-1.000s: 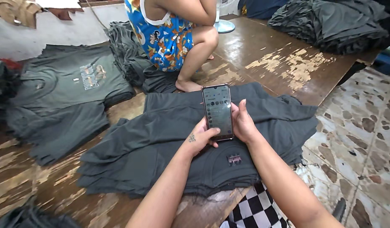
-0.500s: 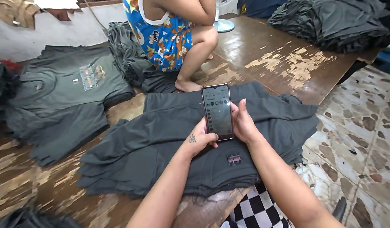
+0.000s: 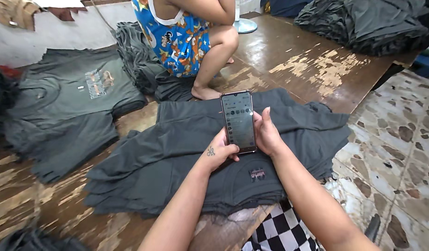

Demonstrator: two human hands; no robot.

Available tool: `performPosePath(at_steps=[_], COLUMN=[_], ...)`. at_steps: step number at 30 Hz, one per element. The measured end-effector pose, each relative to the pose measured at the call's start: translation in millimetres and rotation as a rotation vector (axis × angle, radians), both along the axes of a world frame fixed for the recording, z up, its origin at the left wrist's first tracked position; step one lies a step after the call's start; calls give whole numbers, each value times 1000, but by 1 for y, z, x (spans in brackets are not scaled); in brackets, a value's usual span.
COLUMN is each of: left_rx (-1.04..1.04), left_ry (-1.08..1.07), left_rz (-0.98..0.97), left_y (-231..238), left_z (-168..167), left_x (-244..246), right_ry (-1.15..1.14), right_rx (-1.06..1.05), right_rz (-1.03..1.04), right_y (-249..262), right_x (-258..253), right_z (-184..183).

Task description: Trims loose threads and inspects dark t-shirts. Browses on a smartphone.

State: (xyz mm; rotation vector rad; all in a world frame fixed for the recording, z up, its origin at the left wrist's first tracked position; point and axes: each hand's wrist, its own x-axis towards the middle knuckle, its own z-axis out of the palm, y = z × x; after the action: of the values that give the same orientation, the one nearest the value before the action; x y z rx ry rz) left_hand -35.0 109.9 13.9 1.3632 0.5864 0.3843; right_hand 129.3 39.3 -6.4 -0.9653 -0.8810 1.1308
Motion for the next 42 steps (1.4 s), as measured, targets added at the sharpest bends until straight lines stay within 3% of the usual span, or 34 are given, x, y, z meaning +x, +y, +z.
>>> performPosePath(at_steps=[11,17,23,28,34,39,42], left_rx=[44,98,56,174,71,5,-59], left_ry=[-12,-59,12,-37,-10,-49,-22], left_rz=[27,56,79,50,34,61,134], left_y=[-1,-2,-4,-11,-7,0,-4], left_z=[-2,-23,-8,-1,11,6,15], left_x=[-4,-6,2,2,2,-1,0], right_ry=[-60,-83,-107,-117,-82,-31,-133], right_rx=[-53,-69,-5,-57,-59,0,-18], right_rz=[-75,-177,-106,-216,-80,-42,-73], right_y=[1,-9,-16,-15,0,4,3], right_x=[-7,-12,-7,-8,-5,-3,-5], right_z=[2,31,36,36,6,4,7])
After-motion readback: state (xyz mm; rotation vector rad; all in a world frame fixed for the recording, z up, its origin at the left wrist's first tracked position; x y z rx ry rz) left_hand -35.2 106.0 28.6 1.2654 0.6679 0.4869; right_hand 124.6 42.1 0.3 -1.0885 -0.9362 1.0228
